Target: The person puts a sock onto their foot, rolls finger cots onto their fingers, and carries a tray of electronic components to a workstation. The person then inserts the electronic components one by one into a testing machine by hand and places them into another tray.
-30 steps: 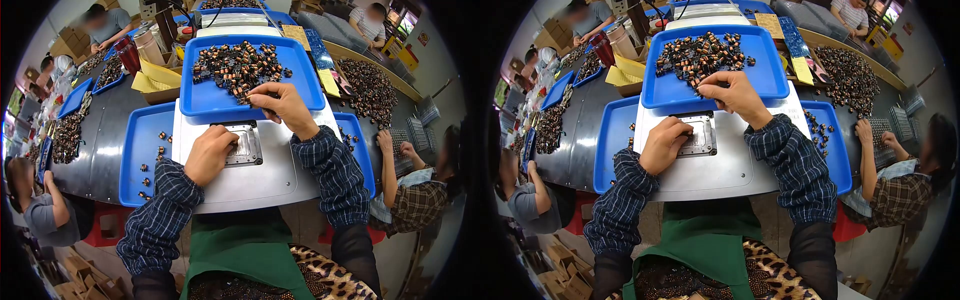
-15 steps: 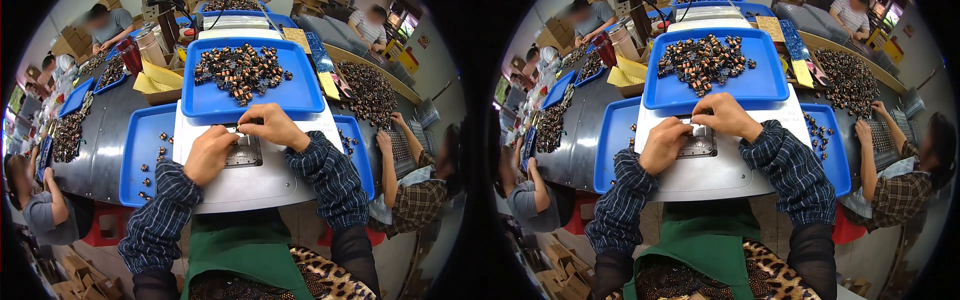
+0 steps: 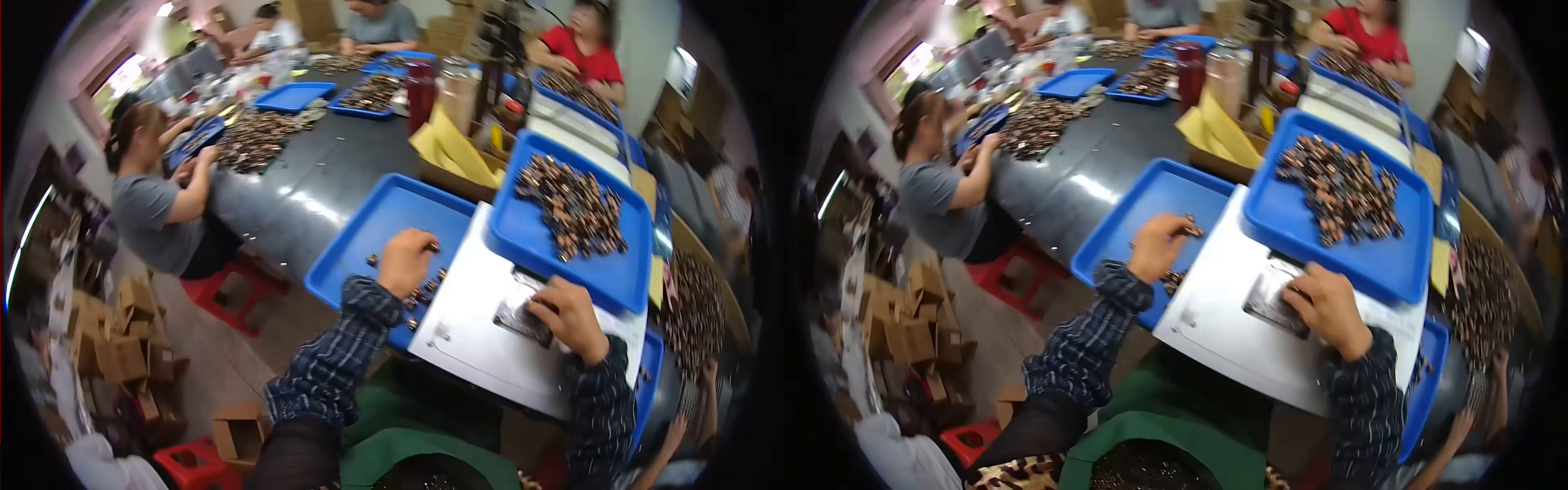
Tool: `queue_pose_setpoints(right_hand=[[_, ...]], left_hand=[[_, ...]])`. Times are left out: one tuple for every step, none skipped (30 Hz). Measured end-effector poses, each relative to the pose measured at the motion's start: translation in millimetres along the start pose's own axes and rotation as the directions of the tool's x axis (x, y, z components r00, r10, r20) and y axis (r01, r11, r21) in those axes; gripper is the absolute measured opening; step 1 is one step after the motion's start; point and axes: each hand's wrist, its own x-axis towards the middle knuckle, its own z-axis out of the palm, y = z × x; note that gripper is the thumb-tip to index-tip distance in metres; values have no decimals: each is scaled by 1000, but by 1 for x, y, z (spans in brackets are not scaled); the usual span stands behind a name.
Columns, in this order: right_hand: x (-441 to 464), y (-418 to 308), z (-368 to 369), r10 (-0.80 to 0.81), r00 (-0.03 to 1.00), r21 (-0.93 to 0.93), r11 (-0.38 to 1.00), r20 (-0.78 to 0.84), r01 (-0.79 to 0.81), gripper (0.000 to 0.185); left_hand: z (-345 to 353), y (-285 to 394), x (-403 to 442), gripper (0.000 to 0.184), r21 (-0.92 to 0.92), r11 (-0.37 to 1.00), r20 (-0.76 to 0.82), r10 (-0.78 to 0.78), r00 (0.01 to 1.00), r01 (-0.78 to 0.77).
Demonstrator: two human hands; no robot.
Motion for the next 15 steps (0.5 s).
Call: queue_pose_setpoints(right_hand=[[1, -3, -1, 19, 1000, -54, 998, 13, -19, 10], [3, -6, -1, 24, 1000, -44, 999, 12, -23, 10], [3, -7, -2, 41, 999, -36, 999, 10, -40, 10], [3, -6, -2, 31, 999, -38, 999, 7, -31, 10], [3, -7, -2, 51, 999, -13, 999, 9, -50, 11], [3, -7, -1, 73, 997, 11, 997, 14, -73, 11], [3, -7, -1, 70, 997, 6, 998, 14, -70, 11], [3, -8, 1, 62, 998, 18, 998, 5, -62, 11], [3, -7, 1, 54, 999, 30, 998, -1, -54, 11], [3, -6, 2, 61, 998, 10, 998, 13, -62, 11], [2, -5, 1, 61, 998, 6, 998, 12, -61, 11], [3, -4, 1, 64, 998, -38, 997, 17, -64, 12], [3, -4, 0, 68, 997, -83, 994, 22, -66, 12], [2, -3, 2, 62, 998, -103, 993, 9, -61, 12], [1, -1, 4, 55, 998, -123, 991, -3, -55, 12]], left_hand=[[-1, 3, 2, 19, 86, 996, 69, -30, 997, 24], [0, 4, 4, 19, 75, 997, 19, 8, 1000, -10], [0, 9, 7, 19, 60, 997, -22, 51, 998, -50], [3, 15, 13, 21, 31, 998, -61, 62, 996, -61], [6, 20, 20, 21, 31, 997, -68, 67, 995, -65], [6, 31, 30, 20, -3, 991, -144, 135, 980, -137], [9, 42, 39, 20, -31, 978, -223, 196, 955, -208], [12, 54, 49, 21, -66, 966, -204, 234, 951, -252], [18, 65, 56, 21, -104, 951, -186, 270, 945, -292], [26, 75, 61, 23, -117, 937, -152, 311, 938, -329], [34, 84, 67, 25, -131, 921, -118, 353, 928, -367], [45, 91, 72, 26, -160, 904, -79, 388, 918, -396], [56, 98, 76, 27, -190, 887, -41, 422, 906, -422], [67, 104, 78, 28, -179, 885, -12, 435, 900, -430], [72, 112, 77, 36, -168, 882, 27, 451, 892, -441]])
